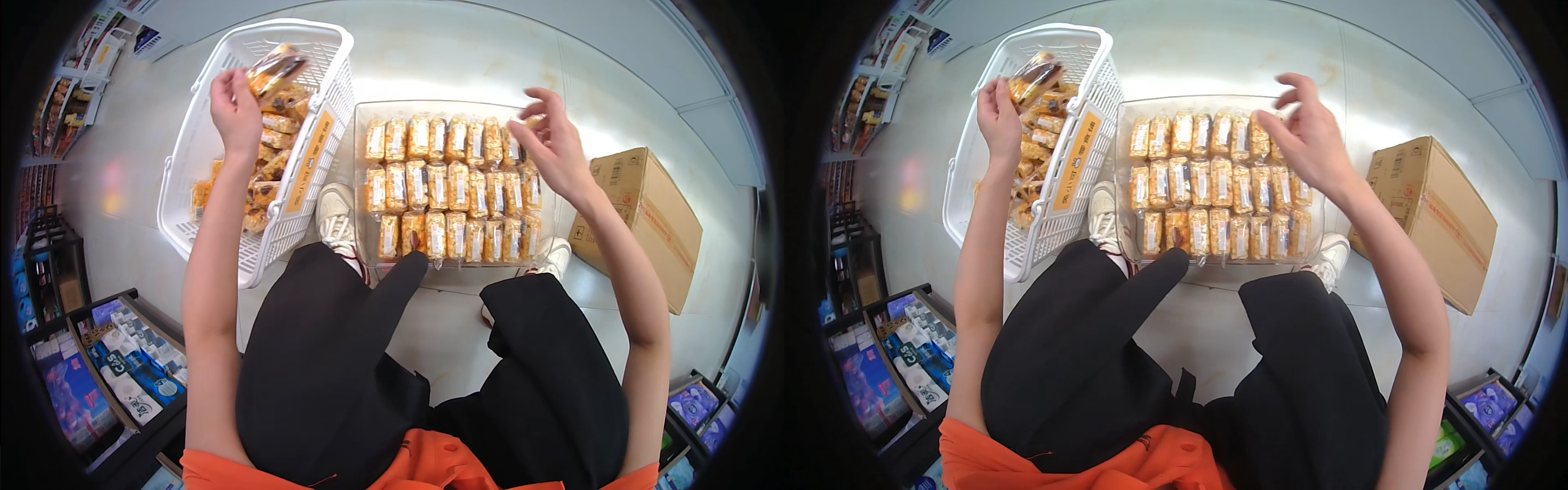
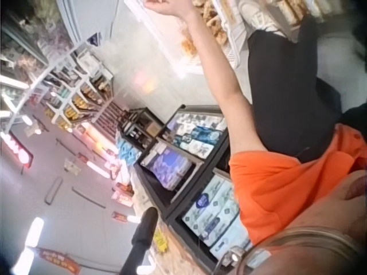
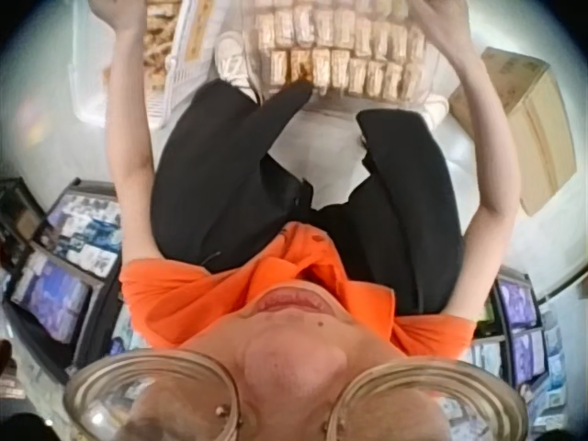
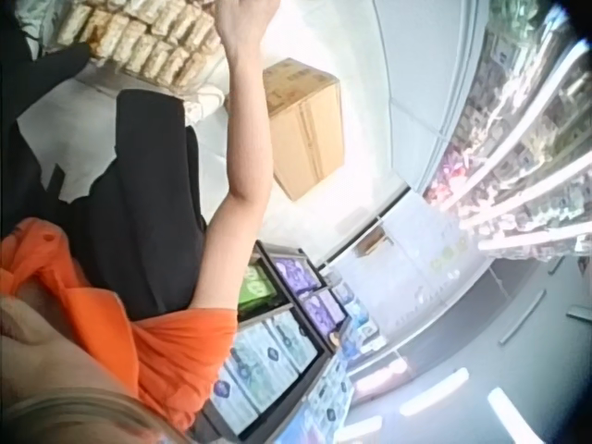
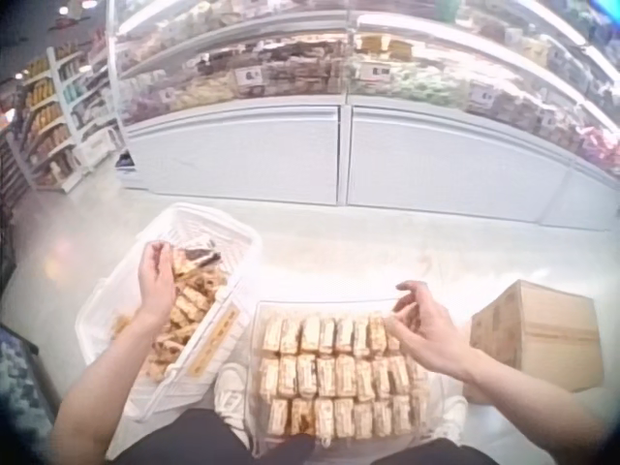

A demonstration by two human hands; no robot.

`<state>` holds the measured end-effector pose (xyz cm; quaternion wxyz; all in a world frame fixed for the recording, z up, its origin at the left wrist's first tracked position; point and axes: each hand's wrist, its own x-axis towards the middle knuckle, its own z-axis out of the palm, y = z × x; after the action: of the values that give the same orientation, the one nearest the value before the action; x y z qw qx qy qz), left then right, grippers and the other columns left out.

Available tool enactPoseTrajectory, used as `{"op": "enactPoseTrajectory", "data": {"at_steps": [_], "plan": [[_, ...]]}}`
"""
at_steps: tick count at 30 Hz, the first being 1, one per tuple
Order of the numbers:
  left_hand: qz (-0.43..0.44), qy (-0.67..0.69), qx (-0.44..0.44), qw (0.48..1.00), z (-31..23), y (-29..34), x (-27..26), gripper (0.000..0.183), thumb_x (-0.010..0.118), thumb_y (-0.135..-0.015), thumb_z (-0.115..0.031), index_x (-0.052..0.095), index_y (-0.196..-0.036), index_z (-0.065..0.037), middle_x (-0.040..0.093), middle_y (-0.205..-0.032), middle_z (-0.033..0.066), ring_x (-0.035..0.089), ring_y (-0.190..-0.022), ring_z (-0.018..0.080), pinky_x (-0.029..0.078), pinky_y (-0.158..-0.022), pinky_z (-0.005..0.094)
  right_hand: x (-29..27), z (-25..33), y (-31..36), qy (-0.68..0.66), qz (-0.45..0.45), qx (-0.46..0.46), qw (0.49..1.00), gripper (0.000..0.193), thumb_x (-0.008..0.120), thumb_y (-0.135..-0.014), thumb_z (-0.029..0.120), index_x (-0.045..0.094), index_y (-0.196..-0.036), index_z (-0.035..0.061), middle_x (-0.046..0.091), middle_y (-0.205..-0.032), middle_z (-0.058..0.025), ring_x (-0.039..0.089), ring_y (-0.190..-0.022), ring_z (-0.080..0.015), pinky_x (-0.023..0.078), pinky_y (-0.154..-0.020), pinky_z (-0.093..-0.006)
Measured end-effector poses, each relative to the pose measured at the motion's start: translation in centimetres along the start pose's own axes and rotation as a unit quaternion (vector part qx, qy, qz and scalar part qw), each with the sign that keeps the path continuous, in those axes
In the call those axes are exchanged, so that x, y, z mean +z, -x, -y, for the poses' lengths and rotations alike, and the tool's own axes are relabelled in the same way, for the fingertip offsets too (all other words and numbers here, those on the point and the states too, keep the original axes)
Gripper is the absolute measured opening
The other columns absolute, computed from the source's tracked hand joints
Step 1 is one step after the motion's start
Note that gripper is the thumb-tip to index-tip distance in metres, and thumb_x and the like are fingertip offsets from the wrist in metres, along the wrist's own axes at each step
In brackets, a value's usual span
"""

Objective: The person organizes packaged food items by taking them from a white basket and a cardboard box and arranging them neatly onto a clear plastic tray.

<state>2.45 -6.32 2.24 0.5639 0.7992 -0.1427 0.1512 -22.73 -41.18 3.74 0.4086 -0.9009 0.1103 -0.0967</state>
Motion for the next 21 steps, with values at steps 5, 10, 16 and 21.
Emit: {"op": "enactPoseTrajectory", "data": {"at_steps": [5, 10, 16, 21], "plan": [[0.428, 0.12, 0.021, 0.896, -11.5, 5.3, 6.1, 0.025, 0.046, -0.1, -0.017, 0.047, -0.123, -0.006, 0.06, -0.113, 0.0126, 0.067, -0.087, 0.0185, 0.058, -0.069, 0.0261, 0.8, 4.4, -1.0, -0.15, 0.072, -0.074, 0.983, 0.072, 0.065, -0.087, 0.045, 0.035, -0.144, 0.0135, 0.054, -0.124, -0.0153, 0.058, -0.092, -0.0192, 0.052, -0.075, -0.0341], [0.468, 0.104, -0.007, 0.877, -13.0, 7.7, 8.8, 0.031, 0.049, -0.098, -0.013, 0.046, -0.128, -0.003, 0.059, -0.119, 0.0103, 0.059, -0.105, 0.0163, 0.048, -0.091, 0.029, 1.0, 4.4, -0.7, -0.18, 0.187, -0.006, 0.966, 0.069, 0.073, -0.082, 0.034, 0.039, -0.135, 0.0052, 0.064, -0.1, -0.0152, 0.063, -0.09, -0.0218, 0.052, -0.08, -0.0365], [0.206, -0.073, -0.024, 0.975, -3.5, 1.7, 7.7, 0.037, 0.058, -0.093, -0.021, 0.05, -0.124, -0.002, 0.057, -0.124, 0.0136, 0.053, -0.119, 0.0236, 0.046, -0.098, 0.0364, 1.0, -2.2, -0.7, 0.127, 0.001, 0.093, 0.988, 0.032, 0.07, -0.079, 0.029, 0.05, -0.084, 0.0039, 0.058, -0.077, -0.0083, 0.058, -0.068, -0.0199, 0.048, -0.06, -0.0337], [0.139, -0.237, -0.122, 0.954, 7.8, 0.2, 2.4, 0.05, 0.068, -0.083, -0.024, 0.05, -0.125, -0.002, 0.058, -0.121, 0.018, 0.056, -0.115, 0.0265, 0.046, -0.096, 0.0383, 3.0, -6.1, 0.2, 0.303, -0.041, 0.015, 0.952, 0.027, 0.068, -0.079, 0.028, 0.056, -0.072, 0.0046, 0.059, -0.075, -0.0086, 0.058, -0.073, -0.0275, 0.046, -0.067, -0.0398]]}}
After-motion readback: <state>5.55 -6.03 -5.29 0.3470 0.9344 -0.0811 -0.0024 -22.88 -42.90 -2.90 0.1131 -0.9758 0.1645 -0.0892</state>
